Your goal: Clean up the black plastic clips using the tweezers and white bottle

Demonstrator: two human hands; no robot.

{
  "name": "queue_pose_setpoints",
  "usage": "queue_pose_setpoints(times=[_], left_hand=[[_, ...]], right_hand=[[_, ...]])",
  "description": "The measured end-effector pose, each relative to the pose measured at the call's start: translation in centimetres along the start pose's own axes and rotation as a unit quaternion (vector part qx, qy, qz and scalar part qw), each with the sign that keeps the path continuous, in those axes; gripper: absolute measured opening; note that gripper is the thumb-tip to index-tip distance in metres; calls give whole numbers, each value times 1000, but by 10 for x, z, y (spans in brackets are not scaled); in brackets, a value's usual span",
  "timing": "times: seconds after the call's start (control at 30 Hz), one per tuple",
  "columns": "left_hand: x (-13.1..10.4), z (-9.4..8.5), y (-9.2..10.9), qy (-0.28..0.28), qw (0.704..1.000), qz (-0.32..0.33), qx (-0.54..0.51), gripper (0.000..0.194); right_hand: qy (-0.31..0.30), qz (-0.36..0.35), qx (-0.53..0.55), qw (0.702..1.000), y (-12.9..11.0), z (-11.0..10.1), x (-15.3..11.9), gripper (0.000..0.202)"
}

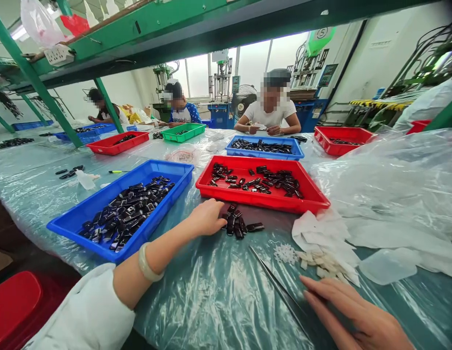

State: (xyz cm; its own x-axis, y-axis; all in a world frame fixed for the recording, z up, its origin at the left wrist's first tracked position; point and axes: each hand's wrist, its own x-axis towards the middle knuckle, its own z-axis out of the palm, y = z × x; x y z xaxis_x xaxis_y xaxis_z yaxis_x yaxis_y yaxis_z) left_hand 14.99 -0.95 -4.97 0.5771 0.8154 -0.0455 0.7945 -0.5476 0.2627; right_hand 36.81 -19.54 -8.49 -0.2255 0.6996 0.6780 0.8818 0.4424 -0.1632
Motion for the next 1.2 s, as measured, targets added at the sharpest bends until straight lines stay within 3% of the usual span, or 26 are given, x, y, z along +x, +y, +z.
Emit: queue_pose_setpoints(times=[0.1, 0.27, 0.37, 0.47, 0.57, 0.67, 0.73, 0.9, 1.2], left_hand=[[12, 11, -3, -12, 999, -4, -38, 31], [8, 20, -5, 17, 993, -24, -118, 22], [1, 16, -2, 52, 981, -31, -184, 12], [-11, 6, 12, 64, 964, -31, -258, 14], [-27, 0, 36, 1, 934, -18, -357, 20], [-42, 7, 58, -137, 836, -27, -531, 23], [-48, 16, 68, -186, 800, -34, -569, 21], [-52, 33, 71, -225, 786, -39, -574, 17], [-51, 39, 68, -259, 763, -53, -589, 25]], right_hand=[[14, 25, -15, 999, 3, -5, 2, 17], [17, 94, -45, 994, 15, -11, -2, 19], [13, 113, -52, 992, 21, -11, -2, 19], [-2, 108, -53, 993, 25, -8, -1, 19], [-13, 102, -63, 993, 30, -3, -1, 21], [-23, 102, -70, 992, 33, 1, -1, 21], [-30, 102, -71, 992, 32, 2, -2, 21], [-48, 98, -66, 992, 26, 2, -1, 20], [-38, 94, -66, 993, 25, 3, -2, 20]])
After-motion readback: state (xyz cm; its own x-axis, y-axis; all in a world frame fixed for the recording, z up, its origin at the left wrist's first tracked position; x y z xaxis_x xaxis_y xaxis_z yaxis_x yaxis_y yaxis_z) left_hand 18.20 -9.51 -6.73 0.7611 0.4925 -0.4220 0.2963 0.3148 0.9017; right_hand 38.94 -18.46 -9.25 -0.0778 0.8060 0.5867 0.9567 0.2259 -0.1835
